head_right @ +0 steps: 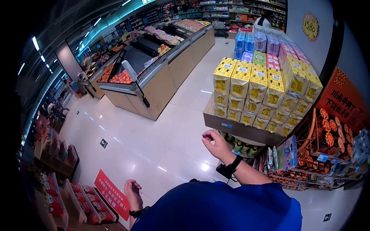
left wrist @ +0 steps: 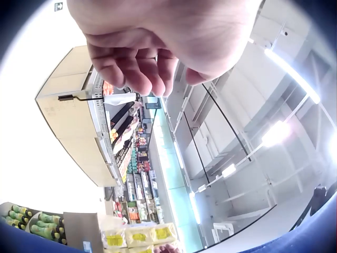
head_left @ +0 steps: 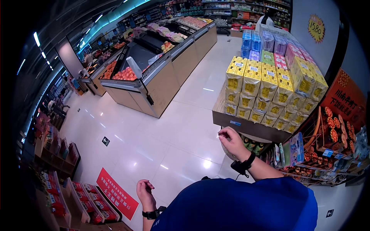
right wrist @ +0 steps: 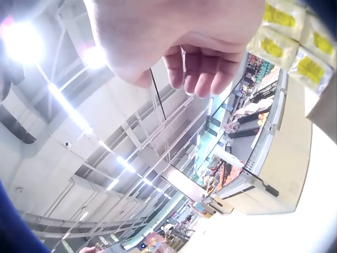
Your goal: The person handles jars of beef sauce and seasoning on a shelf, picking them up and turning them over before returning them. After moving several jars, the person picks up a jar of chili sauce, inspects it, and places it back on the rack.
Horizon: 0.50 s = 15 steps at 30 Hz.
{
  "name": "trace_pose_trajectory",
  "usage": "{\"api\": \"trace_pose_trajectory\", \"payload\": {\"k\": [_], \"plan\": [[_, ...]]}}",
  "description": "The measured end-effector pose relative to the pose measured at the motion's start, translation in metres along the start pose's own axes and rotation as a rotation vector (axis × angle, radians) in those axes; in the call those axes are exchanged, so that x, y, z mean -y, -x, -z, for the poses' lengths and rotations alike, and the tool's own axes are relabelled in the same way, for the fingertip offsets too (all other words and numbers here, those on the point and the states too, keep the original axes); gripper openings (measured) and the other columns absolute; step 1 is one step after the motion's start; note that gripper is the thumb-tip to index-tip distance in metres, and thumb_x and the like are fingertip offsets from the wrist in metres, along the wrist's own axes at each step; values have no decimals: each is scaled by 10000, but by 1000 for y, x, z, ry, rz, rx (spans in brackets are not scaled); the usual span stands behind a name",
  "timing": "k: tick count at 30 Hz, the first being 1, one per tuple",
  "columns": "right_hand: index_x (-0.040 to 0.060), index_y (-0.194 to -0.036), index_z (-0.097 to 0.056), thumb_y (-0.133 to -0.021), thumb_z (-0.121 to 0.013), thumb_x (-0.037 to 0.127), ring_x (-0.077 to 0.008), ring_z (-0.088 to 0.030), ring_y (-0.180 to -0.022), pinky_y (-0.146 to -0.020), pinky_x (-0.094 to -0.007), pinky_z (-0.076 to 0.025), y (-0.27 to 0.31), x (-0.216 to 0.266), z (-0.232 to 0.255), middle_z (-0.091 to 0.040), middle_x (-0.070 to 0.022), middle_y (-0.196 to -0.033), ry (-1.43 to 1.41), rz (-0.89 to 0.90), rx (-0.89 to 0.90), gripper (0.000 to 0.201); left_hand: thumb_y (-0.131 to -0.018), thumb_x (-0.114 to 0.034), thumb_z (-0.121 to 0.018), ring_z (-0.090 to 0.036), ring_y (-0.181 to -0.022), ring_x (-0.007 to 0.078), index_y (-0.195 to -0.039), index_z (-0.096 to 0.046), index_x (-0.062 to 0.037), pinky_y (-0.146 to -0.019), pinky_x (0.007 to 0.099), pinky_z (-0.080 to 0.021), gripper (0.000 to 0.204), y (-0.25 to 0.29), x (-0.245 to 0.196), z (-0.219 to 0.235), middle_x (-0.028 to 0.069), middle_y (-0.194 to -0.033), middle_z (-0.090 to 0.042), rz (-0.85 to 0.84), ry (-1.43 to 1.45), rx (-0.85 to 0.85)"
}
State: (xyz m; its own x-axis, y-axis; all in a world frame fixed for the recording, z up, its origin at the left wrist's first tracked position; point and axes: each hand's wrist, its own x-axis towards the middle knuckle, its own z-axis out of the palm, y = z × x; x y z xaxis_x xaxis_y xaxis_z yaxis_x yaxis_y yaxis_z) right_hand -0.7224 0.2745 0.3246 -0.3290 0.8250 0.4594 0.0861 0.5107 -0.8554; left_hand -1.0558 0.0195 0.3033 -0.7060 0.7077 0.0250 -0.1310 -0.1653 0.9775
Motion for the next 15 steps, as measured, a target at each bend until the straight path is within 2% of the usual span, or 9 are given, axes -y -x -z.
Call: {"api": "trace_pose_trajectory", "payload": {"k": [7, 12, 15], "plan": [[3, -1016, -605, -901, -650, 116, -153, -586, -814, -772, -283, -502, -134, -43, -44, -579, -74, -940, -34, 71, 119, 167, -1008, -226, -435, -527, -661, 136, -900, -545, -42, -636, 256, -426, 240, -95, -6, -32, 40, -714, -534, -34, -12, -94], [7, -1013, -603, -903, -649, 127, -160, -586, -833, -791, -291, -500, -190, -70, -77, -580, -78, -949, -21, 33, 109, 169, -1007, -233, -429, -522, -666, 132, -898, -537, -42, -634, 254, -431, 246, -173, 10, -32, 38, -725, -528, 10, -24, -136], [5, -1015, -599, -901, -647, 123, -172, -590, -847, -803, -297, -499, -223, -100, -100, -579, -84, -953, 17, 8, 86, 170, -1012, -229, -429, -522, -667, 129, -900, -540, -42, -638, 248, -433, 245, -238, 23, -27, 37, -726, -528, 9, -14, -107]]}}
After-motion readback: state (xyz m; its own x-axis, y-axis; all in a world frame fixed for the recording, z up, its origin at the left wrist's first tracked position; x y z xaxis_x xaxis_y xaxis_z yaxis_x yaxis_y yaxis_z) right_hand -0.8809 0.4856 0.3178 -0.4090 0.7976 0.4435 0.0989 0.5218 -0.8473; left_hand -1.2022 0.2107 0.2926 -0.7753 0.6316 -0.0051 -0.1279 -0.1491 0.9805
